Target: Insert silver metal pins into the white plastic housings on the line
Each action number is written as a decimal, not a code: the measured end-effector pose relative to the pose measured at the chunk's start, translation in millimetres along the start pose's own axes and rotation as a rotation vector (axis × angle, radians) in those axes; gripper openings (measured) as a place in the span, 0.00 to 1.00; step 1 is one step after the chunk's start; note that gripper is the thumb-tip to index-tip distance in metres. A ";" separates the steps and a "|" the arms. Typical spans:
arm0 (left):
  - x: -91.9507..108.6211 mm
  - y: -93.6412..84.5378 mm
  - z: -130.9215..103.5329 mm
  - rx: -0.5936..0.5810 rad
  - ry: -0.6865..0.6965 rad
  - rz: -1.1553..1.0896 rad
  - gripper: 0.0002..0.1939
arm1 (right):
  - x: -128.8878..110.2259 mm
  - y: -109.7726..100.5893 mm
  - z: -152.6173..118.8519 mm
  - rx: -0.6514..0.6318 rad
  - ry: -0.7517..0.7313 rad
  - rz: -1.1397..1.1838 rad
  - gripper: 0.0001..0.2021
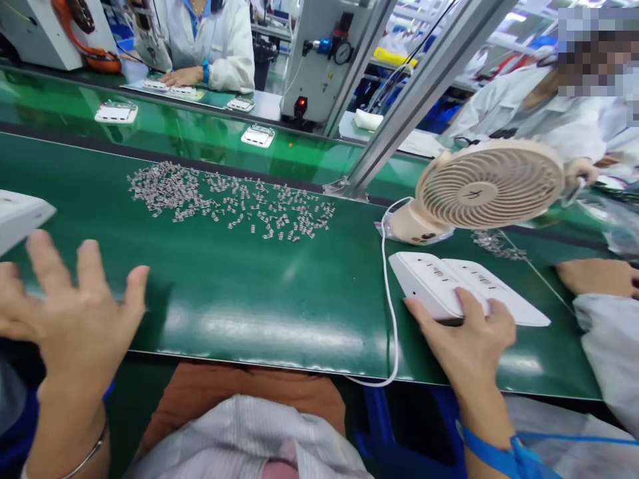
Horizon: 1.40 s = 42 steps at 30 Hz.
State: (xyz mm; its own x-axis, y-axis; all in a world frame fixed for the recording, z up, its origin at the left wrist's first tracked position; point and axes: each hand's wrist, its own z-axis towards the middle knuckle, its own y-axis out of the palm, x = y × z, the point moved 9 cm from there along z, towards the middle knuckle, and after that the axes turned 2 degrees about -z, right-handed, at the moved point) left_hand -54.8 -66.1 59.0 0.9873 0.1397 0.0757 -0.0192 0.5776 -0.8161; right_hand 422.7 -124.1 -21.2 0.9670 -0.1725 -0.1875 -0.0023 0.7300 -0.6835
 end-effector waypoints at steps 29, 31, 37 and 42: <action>129.9 0.2 -91.7 -0.139 0.571 -0.159 0.29 | -168.2 111.5 71.0 -0.428 0.047 0.628 0.05; 127.5 -3.3 -90.6 -0.150 0.607 -0.200 0.30 | -173.2 96.7 64.5 -0.429 0.030 0.676 0.06; 120.2 -4.1 -83.1 -0.164 0.534 -0.132 0.29 | -210.4 51.1 44.2 -0.498 -0.062 0.871 0.05; 132.3 -5.5 -88.8 -0.093 0.440 0.040 0.32 | -246.2 26.1 28.9 -0.562 -0.143 0.976 0.05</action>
State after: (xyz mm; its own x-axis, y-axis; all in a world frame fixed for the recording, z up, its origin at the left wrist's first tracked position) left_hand 89.9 -122.2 22.6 0.9595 -0.2066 -0.1917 -0.0644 0.5014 -0.8628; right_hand 192.0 -43.5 27.5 0.5091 0.4107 -0.7564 -0.8504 0.1042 -0.5157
